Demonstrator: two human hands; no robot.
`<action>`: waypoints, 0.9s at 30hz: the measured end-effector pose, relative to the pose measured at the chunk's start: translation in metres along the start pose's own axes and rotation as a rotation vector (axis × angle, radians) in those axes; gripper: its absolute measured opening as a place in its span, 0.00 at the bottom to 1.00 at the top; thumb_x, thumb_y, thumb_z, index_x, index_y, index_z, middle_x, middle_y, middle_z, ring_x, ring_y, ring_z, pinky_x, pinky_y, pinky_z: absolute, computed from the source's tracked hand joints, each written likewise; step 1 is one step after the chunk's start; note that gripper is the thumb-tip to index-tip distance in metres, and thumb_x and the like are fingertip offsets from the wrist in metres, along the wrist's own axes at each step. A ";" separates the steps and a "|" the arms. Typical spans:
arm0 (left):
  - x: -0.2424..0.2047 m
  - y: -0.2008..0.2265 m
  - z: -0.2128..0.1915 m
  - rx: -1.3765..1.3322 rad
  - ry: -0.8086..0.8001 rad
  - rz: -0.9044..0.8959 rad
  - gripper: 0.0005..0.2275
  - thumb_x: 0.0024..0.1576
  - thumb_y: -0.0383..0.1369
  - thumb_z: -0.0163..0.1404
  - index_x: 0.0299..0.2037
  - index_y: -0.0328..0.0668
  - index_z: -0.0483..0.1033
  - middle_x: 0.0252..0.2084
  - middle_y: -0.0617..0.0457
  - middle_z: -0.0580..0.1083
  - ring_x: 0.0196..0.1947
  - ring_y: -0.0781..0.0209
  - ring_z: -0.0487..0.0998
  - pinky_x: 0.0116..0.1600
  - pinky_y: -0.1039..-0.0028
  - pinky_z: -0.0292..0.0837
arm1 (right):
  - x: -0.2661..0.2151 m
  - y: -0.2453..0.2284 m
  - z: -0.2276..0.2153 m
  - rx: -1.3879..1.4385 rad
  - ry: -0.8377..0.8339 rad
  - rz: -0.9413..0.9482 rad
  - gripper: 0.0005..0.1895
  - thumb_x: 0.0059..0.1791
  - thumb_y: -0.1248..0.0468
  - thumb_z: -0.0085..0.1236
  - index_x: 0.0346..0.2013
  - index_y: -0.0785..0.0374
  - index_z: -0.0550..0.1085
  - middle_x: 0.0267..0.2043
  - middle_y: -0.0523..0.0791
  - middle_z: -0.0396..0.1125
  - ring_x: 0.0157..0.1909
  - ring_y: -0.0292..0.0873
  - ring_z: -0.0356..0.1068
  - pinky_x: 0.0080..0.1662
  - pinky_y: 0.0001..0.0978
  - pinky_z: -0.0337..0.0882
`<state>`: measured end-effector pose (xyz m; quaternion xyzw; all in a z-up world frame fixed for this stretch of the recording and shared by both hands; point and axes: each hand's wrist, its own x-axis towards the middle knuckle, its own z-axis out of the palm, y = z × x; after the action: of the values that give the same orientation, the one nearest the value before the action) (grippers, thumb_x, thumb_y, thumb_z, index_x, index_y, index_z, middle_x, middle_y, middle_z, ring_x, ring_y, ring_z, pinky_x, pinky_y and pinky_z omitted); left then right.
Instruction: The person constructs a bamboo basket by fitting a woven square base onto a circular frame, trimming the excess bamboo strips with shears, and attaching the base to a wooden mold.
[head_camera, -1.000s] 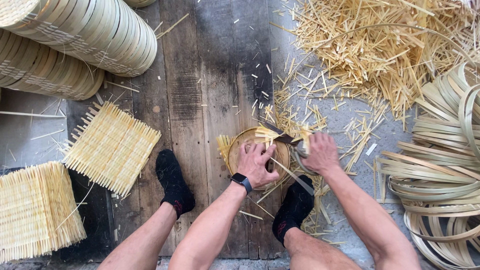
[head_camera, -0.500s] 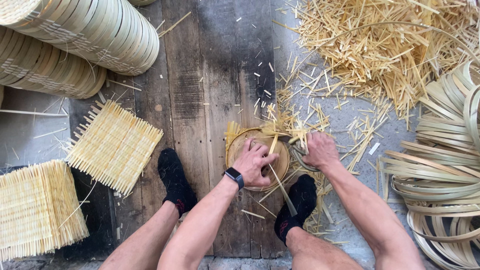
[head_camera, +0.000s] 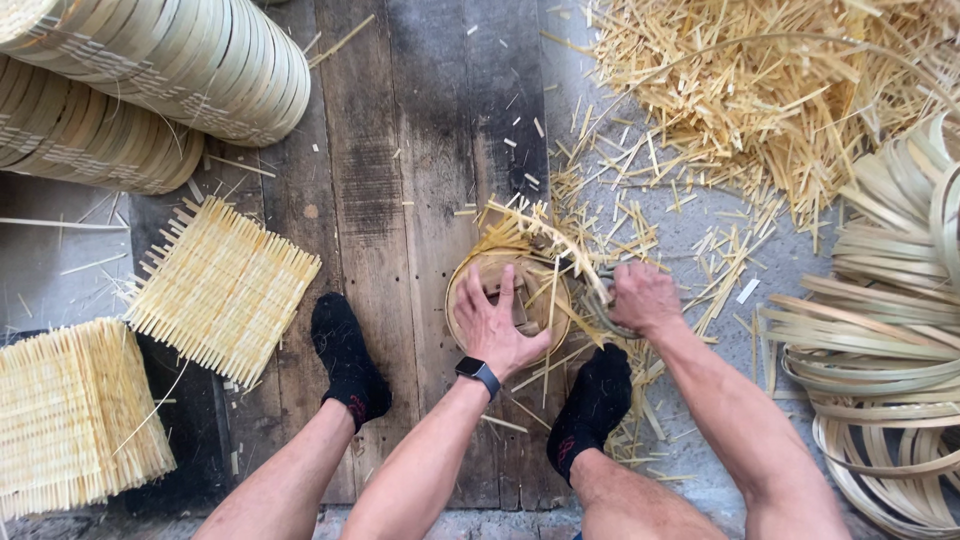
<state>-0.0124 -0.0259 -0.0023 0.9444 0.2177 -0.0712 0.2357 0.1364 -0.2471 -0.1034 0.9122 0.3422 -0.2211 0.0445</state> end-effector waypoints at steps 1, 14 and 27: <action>-0.003 0.004 0.000 0.012 -0.030 -0.116 0.55 0.36 0.56 0.69 0.73 0.65 0.45 0.69 0.25 0.42 0.68 0.16 0.46 0.62 0.33 0.47 | -0.002 0.001 0.000 0.051 -0.021 -0.003 0.16 0.60 0.55 0.45 0.46 0.65 0.72 0.40 0.51 0.69 0.38 0.45 0.72 0.41 0.39 0.76; -0.004 -0.006 -0.004 -0.018 -0.021 -0.002 0.50 0.38 0.49 0.64 0.74 0.69 0.49 0.70 0.30 0.47 0.68 0.25 0.53 0.66 0.37 0.54 | 0.003 0.003 -0.007 0.020 -0.025 -0.041 0.18 0.56 0.51 0.47 0.38 0.63 0.72 0.36 0.51 0.70 0.36 0.45 0.72 0.42 0.40 0.75; 0.005 -0.012 -0.038 0.047 -0.288 0.255 0.45 0.32 0.42 0.67 0.67 0.73 0.62 0.70 0.39 0.51 0.70 0.29 0.51 0.71 0.41 0.50 | -0.007 0.014 -0.007 -0.066 0.079 -0.086 0.21 0.53 0.47 0.46 0.36 0.63 0.73 0.32 0.48 0.68 0.33 0.41 0.69 0.36 0.35 0.74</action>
<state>-0.0118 0.0034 0.0252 0.9496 0.0584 -0.1804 0.2495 0.1430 -0.2602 -0.0947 0.9027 0.3895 -0.1754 0.0517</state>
